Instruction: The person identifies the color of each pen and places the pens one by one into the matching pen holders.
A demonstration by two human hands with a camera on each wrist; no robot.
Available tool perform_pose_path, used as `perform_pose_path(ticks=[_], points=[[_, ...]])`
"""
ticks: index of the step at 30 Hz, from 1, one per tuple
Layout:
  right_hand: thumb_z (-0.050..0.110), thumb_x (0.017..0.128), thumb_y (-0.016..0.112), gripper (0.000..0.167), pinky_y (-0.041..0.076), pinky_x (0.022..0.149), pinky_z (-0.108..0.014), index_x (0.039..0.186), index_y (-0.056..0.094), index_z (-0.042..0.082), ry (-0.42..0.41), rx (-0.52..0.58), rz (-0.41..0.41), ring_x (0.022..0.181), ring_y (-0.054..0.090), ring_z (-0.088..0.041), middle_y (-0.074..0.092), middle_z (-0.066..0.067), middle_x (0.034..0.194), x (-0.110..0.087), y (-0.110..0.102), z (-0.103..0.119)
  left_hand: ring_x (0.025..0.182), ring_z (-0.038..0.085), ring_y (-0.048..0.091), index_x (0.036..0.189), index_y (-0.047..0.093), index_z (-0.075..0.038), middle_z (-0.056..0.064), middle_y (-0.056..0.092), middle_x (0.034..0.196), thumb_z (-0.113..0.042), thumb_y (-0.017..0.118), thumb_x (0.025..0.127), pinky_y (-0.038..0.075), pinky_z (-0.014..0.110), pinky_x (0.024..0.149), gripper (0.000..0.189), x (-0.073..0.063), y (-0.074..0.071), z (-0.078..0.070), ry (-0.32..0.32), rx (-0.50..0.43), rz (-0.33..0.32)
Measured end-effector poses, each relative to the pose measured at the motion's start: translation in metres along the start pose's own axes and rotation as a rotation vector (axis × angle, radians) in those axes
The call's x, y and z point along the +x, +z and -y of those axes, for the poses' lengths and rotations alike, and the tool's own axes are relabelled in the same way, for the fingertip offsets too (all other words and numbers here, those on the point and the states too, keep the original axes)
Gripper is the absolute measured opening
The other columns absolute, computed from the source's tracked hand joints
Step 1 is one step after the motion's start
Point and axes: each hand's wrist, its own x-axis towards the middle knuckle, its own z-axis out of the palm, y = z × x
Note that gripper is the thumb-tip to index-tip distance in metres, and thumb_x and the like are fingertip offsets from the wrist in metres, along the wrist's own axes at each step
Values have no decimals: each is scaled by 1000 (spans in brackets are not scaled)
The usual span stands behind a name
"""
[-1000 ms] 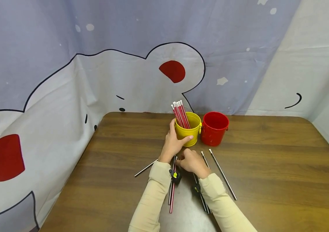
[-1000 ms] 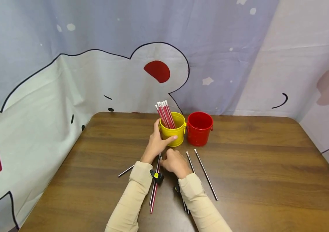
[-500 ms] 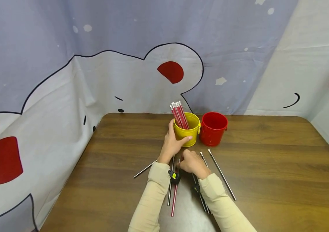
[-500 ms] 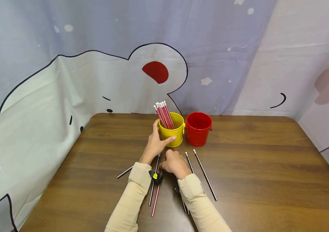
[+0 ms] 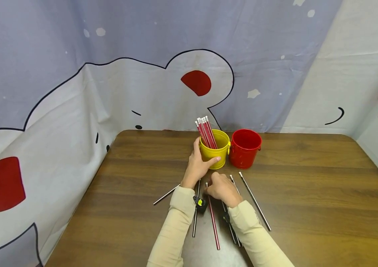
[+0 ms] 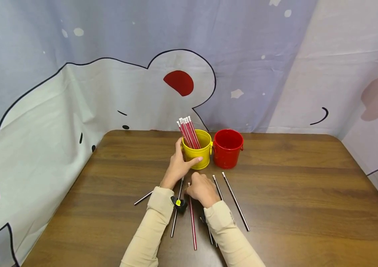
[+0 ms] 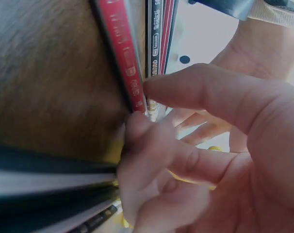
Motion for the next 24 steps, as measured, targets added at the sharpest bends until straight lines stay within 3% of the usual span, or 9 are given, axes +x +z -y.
perform_pose_path(ticks=[8, 15, 24], points=[[10, 65, 67, 15, 35, 44, -37, 58, 54, 12, -15, -84, -38, 53, 48, -23, 54, -6, 61, -5, 3, 10, 122, 24, 44, 144, 8, -34, 5, 41, 139, -46, 73, 74, 35, 43, 102, 97, 0, 0, -1, -10, -5, 3], [4, 65, 61, 10, 36, 43, -38, 59, 56, 10, 12, -51, -43, 53, 48, -23, 52, -6, 61, -10, 7, 17, 121, 24, 44, 145, 9, -31, 5, 41, 138, -45, 73, 74, 34, 43, 102, 97, 0, -1, 0, -8, -16, 2], [5, 65, 61, 16, 34, 42, -37, 56, 50, 12, 20, -6, -49, 51, 45, -21, 48, -4, 58, -12, 10, 17, 120, 23, 45, 145, 9, -30, 6, 42, 136, -44, 73, 74, 35, 41, 102, 96, -1, 0, 1, 12, -13, -1]])
